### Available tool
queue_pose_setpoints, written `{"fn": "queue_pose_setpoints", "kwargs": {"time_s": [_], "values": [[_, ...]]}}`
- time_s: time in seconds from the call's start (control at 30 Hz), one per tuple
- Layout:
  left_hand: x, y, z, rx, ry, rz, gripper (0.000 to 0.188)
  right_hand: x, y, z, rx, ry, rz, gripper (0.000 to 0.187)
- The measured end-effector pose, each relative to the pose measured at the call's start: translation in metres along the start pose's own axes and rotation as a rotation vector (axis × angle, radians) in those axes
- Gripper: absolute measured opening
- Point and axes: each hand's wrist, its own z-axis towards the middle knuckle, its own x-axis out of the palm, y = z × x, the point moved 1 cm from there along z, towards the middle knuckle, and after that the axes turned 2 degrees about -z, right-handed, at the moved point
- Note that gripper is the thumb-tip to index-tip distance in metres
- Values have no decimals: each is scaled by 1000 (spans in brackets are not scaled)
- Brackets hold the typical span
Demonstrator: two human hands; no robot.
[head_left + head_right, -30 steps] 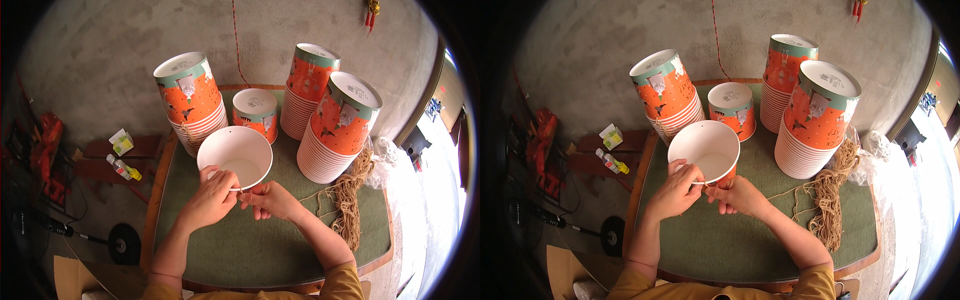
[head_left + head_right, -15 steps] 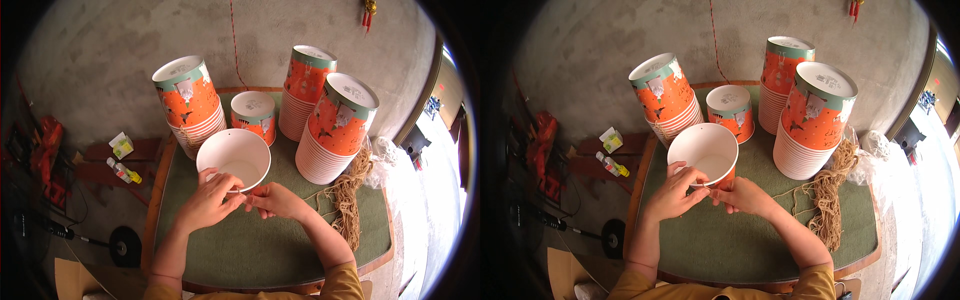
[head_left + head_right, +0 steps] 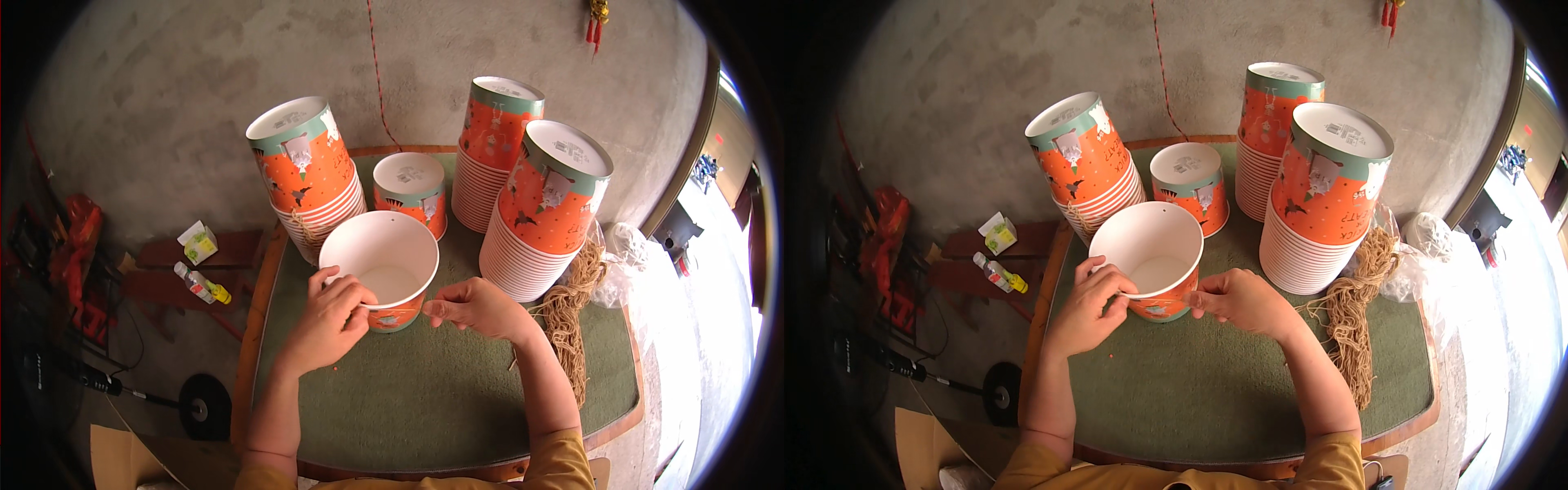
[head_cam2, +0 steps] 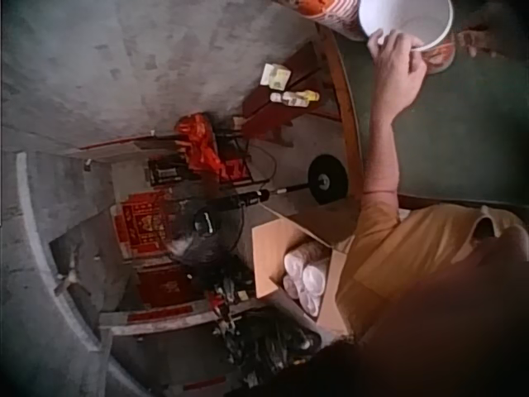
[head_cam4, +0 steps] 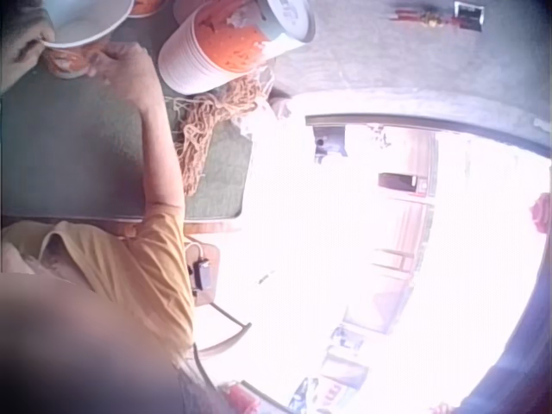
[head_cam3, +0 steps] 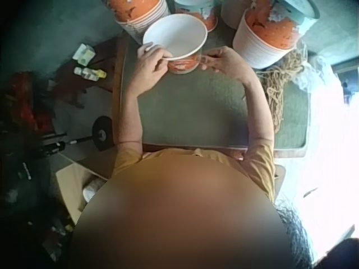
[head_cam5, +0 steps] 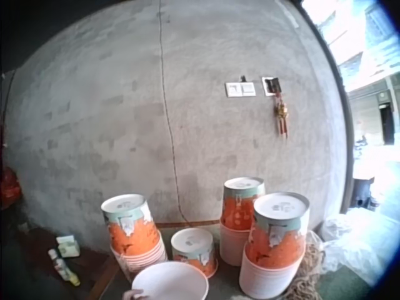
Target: Manually threading and tying hemp rope handles onto paper buckets for packaging.
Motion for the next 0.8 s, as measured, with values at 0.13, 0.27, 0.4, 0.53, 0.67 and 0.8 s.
{"fn": "queue_pose_setpoints", "kwargs": {"time_s": [0.13,0.27,0.4,0.53,0.67,0.8], "values": [[-6,10,-1,6,-54,56,20,-2,10,-10,-140,68,170,33],[-13,15,-3,0,-26,56,19,-4,16,-15,-149,79,369,24],[-13,18,1,-28,-83,-42,21,-6,1,-4,-317,-11,363,20],[-15,32,2,-58,-164,-208,23,-5,-4,2,-258,-53,332,19],[-4,62,0,-135,-252,-482,22,-4,-2,2,-291,-47,329,19],[1,87,-4,-187,-283,-782,23,-1,-2,5,-296,-29,301,19]]}}
